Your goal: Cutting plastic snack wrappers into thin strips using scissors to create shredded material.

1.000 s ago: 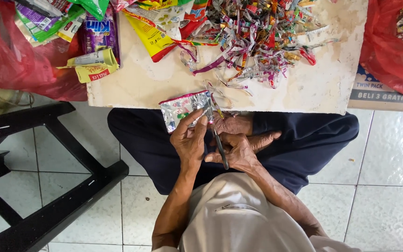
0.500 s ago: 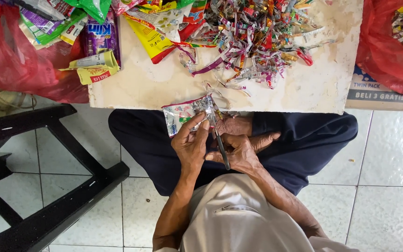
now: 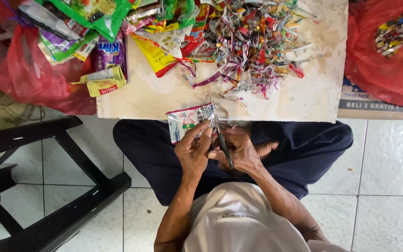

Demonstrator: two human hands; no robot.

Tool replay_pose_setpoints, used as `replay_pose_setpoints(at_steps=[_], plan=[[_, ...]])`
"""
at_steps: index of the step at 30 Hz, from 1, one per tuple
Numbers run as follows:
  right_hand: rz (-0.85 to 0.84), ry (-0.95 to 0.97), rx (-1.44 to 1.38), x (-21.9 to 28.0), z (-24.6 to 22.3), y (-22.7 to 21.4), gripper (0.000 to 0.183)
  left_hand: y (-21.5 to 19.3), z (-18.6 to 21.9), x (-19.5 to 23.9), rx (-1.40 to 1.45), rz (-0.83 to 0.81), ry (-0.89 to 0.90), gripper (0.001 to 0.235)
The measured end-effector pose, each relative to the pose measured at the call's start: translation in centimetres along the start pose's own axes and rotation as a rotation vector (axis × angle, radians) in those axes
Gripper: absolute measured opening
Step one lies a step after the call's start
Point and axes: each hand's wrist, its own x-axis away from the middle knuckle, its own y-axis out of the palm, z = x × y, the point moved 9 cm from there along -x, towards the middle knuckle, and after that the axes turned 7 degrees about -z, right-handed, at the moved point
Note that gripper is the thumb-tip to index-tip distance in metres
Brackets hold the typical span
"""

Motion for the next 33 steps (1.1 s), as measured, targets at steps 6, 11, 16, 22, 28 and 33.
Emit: replay_pose_setpoints(at_steps=[6, 11, 16, 22, 28, 33], plan=[[-0.028, -0.151, -0.016, -0.4, -1.3, -0.2, 0.031, 0.4, 0.8, -1.6, 0.000, -0.074, 0.055, 0.016], [-0.016, -0.218, -0.012, -0.4, -7.1, 0.5, 0.040, 0.9, 1.8, -2.8, 0.010, -0.094, 0.092, 0.018], [-0.077, -0.231, -0.042, -0.9, -5.0, -0.4, 0.027, 1.5, 4.0, -3.6, -0.003, -0.111, 0.116, 0.018], [-0.047, -0.225, -0.057, -0.6, -5.8, -0.9, 0.025, 1.9, 5.2, -3.8, -0.039, -0.093, 0.145, 0.017], [-0.036, -0.249, -0.018, -0.6, -8.4, -1.1, 0.030, 2.3, 5.5, -3.8, -0.033, -0.114, 0.181, 0.018], [-0.021, -0.248, -0.015, -0.6, -7.9, -1.0, 0.033, 2.5, 5.6, -3.9, -0.011, -0.127, 0.141, 0.016]])
